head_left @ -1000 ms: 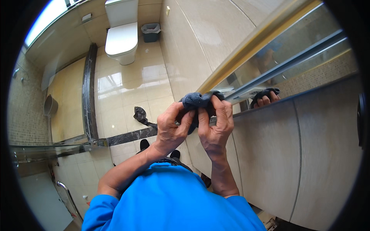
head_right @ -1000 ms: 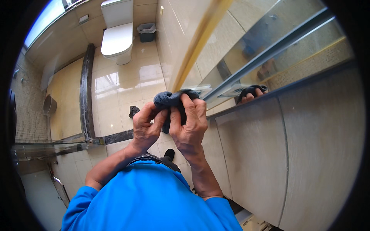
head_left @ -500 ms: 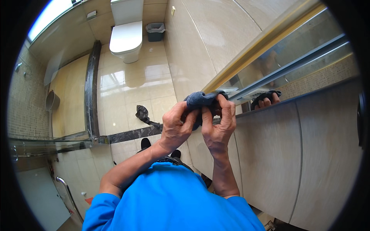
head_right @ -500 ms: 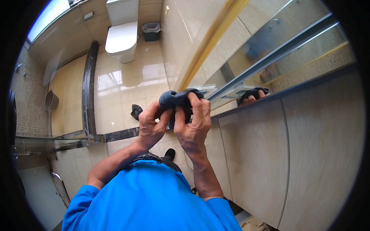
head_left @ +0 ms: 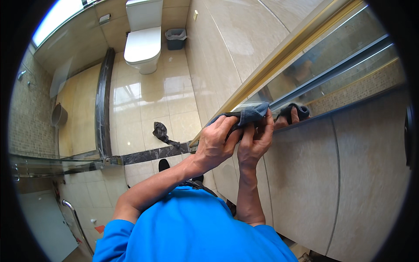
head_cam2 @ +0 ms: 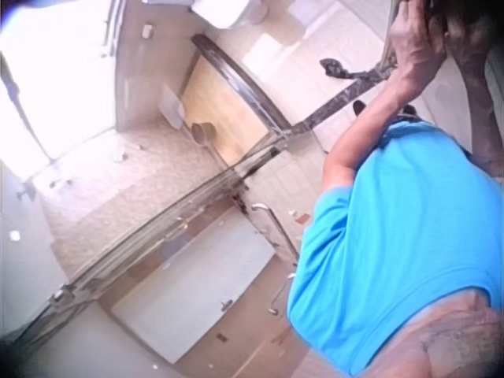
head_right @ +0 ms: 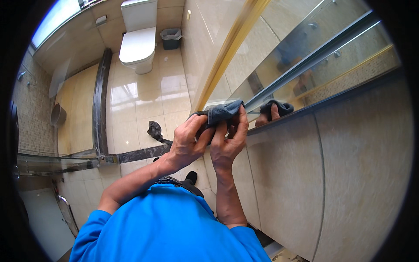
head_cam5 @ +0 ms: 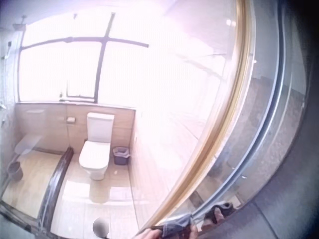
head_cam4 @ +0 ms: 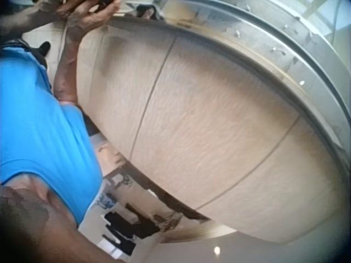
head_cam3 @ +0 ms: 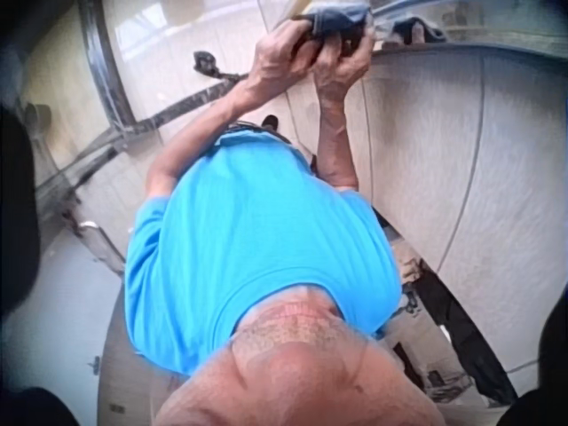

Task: The person wipes a bathroom sink, faucet, and countertop with a dark cloth, then wipes the glass shower door. The person uses a cloth to clean the sink basin, faucet, and surrounding countertop, then moves to wipe the glass shower door.

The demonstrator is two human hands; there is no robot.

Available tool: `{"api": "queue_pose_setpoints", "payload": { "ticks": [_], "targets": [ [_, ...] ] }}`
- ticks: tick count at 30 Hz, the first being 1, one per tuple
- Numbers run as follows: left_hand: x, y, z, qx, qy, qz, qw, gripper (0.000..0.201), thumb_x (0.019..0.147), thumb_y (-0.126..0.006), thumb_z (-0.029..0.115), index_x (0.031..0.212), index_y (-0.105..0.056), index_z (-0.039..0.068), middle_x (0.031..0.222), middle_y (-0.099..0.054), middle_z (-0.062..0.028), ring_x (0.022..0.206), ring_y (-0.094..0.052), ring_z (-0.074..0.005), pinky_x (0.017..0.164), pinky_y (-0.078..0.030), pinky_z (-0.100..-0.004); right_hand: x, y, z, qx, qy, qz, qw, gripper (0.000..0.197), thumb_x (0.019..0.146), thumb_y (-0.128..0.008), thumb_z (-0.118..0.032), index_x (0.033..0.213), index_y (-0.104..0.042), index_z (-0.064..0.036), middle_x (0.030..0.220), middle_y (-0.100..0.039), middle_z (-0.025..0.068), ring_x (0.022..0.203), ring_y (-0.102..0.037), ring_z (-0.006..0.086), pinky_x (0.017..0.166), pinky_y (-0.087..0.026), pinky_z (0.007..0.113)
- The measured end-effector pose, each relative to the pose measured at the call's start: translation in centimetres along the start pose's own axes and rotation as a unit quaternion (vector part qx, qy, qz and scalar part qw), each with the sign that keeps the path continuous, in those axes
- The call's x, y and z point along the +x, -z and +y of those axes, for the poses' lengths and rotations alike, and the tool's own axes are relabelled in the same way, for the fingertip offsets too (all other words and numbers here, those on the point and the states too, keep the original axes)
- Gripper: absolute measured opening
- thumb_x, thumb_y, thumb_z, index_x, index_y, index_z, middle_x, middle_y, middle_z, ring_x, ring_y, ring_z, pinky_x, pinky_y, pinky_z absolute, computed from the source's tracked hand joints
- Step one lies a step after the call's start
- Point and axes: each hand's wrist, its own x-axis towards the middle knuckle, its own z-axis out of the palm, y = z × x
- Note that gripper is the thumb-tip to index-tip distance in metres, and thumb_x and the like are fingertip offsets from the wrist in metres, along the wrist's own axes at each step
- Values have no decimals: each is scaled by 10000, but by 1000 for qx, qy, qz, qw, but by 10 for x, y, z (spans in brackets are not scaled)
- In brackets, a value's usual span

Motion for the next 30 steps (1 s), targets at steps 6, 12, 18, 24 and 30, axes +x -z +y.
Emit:
{"api": "queue_pose_setpoints", "payload": {
  "ticks": [6, 12, 18, 24, 30],
  "targets": [
    [11, -7, 11, -2, -21, 10, 1000, 295, 803, -677, -13, 1088, -600, -20, 843, -604, -181, 739, -624, -358, 644, -517, -419, 12, 4, -10, 44, -37, 21, 998, 481, 937, -524, 17, 1409, -438, 50, 1158, -643, 144, 1028, -631, 182, 933, -503, 304],
    [0, -13, -5, 12, -11, -2, 1000, 296, 817, -688, -14, 1101, -606, -16, 891, -623, -185, 743, -639, -360, 661, -532, -397, 4, 12, 9, 26, -70, 12, 997, 464, 945, -529, 5, 1400, -451, 52, 1180, -643, 134, 1047, -623, 176, 935, -499, 295],
    [-12, -15, -10, 7, 31, -24, 999, 328, 810, -686, 1, 1125, -597, -18, 913, -627, -198, 798, -648, -376, 689, -530, -416, -6, 18, 24, 102, -141, -16, 985, 438, 948, -545, -9, 1381, -480, 4, 1199, -631, 136, 1117, -596, 191, 987, -459, 299],
    [8, -16, 8, -20, 3, -21, 1000, 328, 808, -684, -6, 1124, -595, -16, 908, -626, -196, 780, -648, -374, 668, -524, -417, 13, 22, 7, 104, -112, 7, 988, 417, 944, -576, -27, 1349, -501, 36, 1150, -657, 127, 1041, -619, 168, 934, -492, 278],
    [-15, -19, -17, -11, 76, -59, 995, 321, 807, -677, -8, 1116, -590, -11, 914, -624, -213, 805, -646, -402, 681, -522, -435, -6, 16, 31, 97, -157, -5, 983, 404, 948, -535, -2, 1350, -488, -9, 1178, -638, 124, 1096, -597, 178, 965, -475, 296]
  ]
}}
